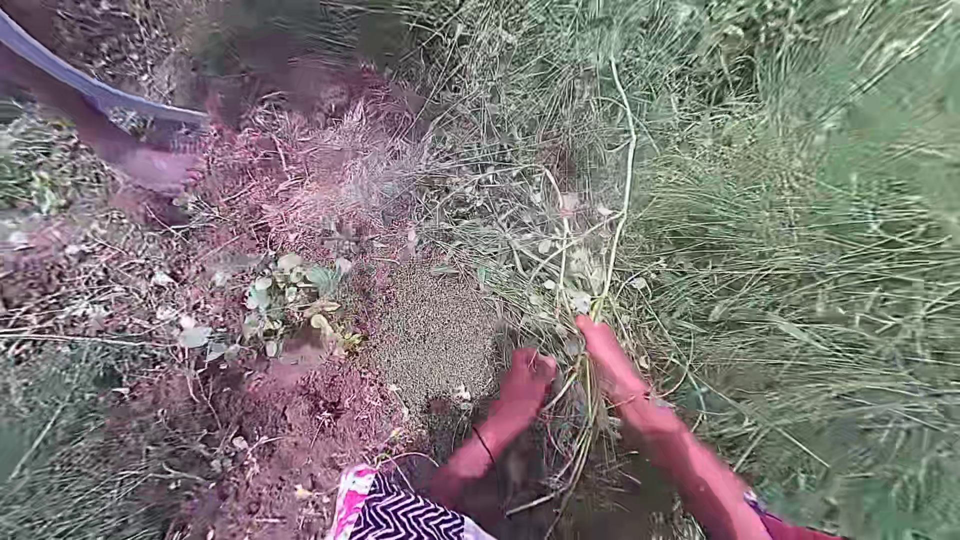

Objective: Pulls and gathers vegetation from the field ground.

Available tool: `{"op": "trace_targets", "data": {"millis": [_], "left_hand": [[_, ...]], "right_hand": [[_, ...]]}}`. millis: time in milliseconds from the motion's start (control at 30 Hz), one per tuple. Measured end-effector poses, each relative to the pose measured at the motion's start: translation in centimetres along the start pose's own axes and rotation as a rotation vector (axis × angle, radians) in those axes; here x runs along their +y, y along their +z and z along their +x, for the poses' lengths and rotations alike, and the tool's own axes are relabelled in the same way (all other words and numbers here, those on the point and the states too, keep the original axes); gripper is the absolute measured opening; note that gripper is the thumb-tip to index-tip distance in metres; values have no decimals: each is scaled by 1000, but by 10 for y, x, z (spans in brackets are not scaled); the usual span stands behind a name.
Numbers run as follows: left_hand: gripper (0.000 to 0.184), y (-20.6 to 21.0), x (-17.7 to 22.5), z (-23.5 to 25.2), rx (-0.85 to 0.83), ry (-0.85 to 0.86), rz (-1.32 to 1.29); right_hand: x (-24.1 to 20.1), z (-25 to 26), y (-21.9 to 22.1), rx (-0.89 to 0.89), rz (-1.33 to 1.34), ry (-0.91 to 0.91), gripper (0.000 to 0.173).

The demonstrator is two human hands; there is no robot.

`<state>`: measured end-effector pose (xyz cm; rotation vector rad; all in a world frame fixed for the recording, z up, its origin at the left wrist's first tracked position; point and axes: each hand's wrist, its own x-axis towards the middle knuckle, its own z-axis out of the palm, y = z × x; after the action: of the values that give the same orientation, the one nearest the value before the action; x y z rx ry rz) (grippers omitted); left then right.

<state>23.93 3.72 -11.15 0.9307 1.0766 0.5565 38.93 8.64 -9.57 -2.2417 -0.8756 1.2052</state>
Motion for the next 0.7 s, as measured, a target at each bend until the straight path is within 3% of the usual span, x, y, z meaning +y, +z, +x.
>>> {"op": "trace_targets", "data": {"millis": [167, 300, 467, 700], "left_hand": [[63, 10, 25, 37, -48, -165, -238], [55, 43, 36, 37, 90, -130, -140], [44, 39, 27, 15, 175, -83, -21], [62, 26, 14, 24, 125, -166, -433]], "right_hand": [[-8, -10, 0, 71, 129, -30, 41], [-15, -24, 4, 134, 239, -28, 40], [-10, -33, 8, 159, 184, 23, 42], [12, -25, 18, 105, 133, 14, 38]]}}
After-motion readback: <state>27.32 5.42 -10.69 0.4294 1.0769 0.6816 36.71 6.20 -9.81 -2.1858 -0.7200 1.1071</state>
